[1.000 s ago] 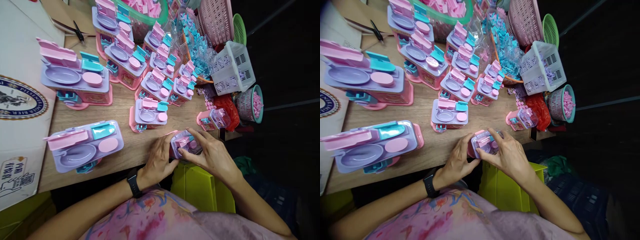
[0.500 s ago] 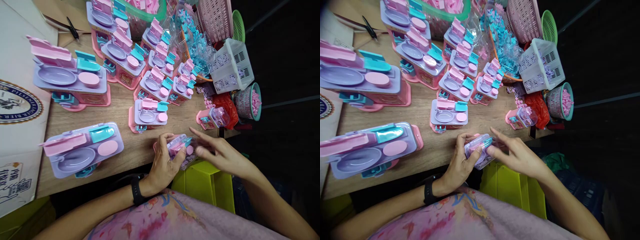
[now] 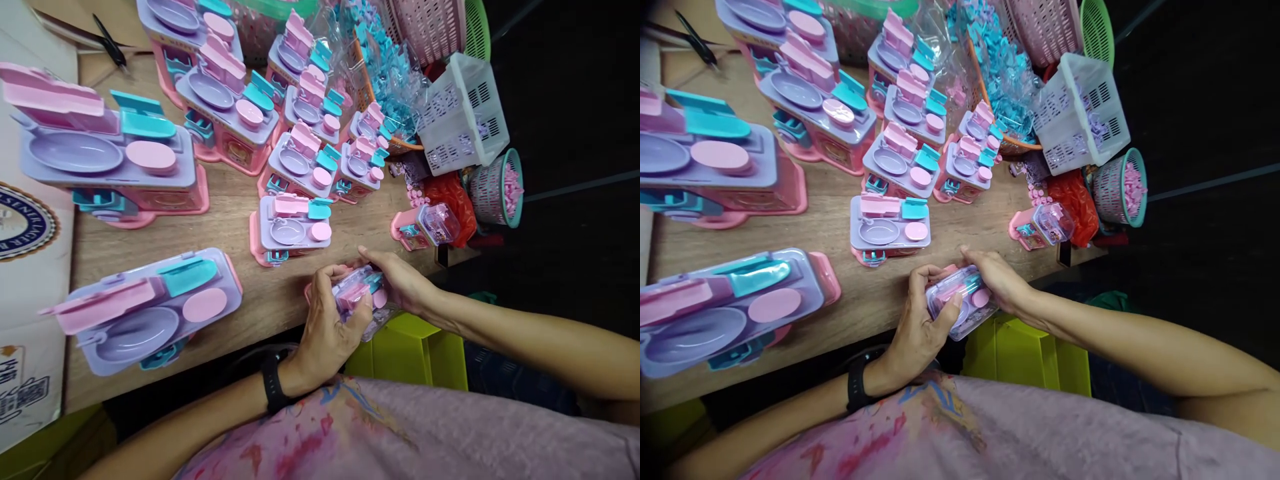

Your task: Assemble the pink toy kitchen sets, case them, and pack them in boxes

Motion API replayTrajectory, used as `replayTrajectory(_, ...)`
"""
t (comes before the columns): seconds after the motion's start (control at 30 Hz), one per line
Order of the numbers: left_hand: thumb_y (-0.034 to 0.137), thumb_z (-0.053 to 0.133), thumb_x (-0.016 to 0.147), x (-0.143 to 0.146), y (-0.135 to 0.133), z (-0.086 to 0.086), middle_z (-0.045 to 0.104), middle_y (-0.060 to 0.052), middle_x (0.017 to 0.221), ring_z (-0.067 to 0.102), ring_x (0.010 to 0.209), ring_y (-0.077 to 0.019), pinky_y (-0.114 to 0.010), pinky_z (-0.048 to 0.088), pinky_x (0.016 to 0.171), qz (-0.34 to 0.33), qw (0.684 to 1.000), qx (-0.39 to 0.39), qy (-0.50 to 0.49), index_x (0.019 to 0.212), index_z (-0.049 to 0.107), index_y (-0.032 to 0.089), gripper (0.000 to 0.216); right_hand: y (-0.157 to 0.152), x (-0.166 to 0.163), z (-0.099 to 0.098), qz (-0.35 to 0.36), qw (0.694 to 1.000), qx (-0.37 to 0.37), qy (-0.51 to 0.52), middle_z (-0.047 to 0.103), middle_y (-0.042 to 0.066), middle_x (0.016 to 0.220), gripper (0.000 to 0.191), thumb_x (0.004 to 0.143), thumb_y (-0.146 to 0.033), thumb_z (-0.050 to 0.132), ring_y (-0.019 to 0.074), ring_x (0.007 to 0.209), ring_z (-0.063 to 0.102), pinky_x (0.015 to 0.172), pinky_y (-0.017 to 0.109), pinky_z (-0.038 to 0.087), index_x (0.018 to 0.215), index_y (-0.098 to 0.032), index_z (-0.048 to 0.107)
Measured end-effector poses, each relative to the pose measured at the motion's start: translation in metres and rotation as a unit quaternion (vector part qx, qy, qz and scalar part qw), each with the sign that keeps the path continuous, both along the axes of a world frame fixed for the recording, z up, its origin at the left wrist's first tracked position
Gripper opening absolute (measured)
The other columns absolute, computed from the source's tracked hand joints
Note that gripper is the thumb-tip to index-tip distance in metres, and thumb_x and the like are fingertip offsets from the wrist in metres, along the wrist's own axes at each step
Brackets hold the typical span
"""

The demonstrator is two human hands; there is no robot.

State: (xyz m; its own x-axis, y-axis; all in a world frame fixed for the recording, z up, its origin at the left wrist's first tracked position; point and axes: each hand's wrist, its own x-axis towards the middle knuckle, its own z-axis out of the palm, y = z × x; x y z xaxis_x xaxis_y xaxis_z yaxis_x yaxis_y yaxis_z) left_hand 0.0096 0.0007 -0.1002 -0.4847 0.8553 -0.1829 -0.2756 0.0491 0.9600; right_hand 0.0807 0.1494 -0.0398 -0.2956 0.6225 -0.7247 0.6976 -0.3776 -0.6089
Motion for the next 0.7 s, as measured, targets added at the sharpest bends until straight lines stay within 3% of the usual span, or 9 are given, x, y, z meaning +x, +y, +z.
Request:
replayTrajectory(0.13, 0.041, 0.060, 0.094, -0.001, 0.002, 0.007, 0.062, -0.010, 0.125, 0.059, 0.121, -0.0279, -0.049, 0.040, 0.109, 0.008, 0.999, -0.018, 0.042, 0.121, 0.047, 0.024, 0.034, -0.001, -0.003, -0.003, 0.016, 0.998, 0.062, -0.015, 0.074, 0.006, 0.074, 0.028, 0.080, -0.044, 0.067, 0.0220, 0.068, 0.064, 0.066, 0.030, 0.050, 0.066, -0.020, 0.068)
replayTrajectory(0.27, 0.041, 0.059, 0.095, 0.002, 0.005, 0.010, 0.064, -0.008, 0.122, 0.061, 0.118, -0.0271, -0.046, 0.042, 0.106, 0.041, 0.997, -0.036, 0.057, 0.117, 0.048, 0.025, 0.030, -0.003, -0.006, -0.004, 0.023, 0.993, 0.098, -0.054, 0.068, 0.005, 0.065, 0.026, 0.077, -0.044, 0.061, 0.0213, 0.061, 0.058, 0.059, 0.030, 0.044, 0.062, -0.022, 0.063)
replayTrajectory(0.5, 0.038, 0.060, 0.093, 0.004, 0.008, 0.007, 0.065, -0.006, 0.110, 0.063, 0.111, -0.0256, -0.043, 0.045, 0.101, 0.064, 0.997, -0.027, 0.044, 0.108, 0.050, 0.025, 0.023, -0.001, -0.011, -0.004, 0.033, 0.987, 0.128, -0.087, 0.064, 0.004, 0.060, 0.026, 0.076, -0.039, 0.056, 0.0199, 0.056, 0.053, 0.055, 0.029, 0.039, 0.056, -0.023, 0.060)
replayTrajectory(0.7, 0.039, 0.066, 0.089, 0.003, 0.011, 0.003, 0.065, -0.006, 0.109, 0.064, 0.108, -0.0248, -0.043, 0.046, 0.101, 0.067, 0.997, -0.021, 0.013, 0.106, 0.048, 0.024, 0.029, -0.002, -0.010, -0.005, 0.019, 0.991, 0.122, -0.050, 0.067, 0.004, 0.063, 0.023, 0.074, -0.035, 0.058, 0.0187, 0.060, 0.056, 0.057, 0.028, 0.041, 0.059, -0.020, 0.065)
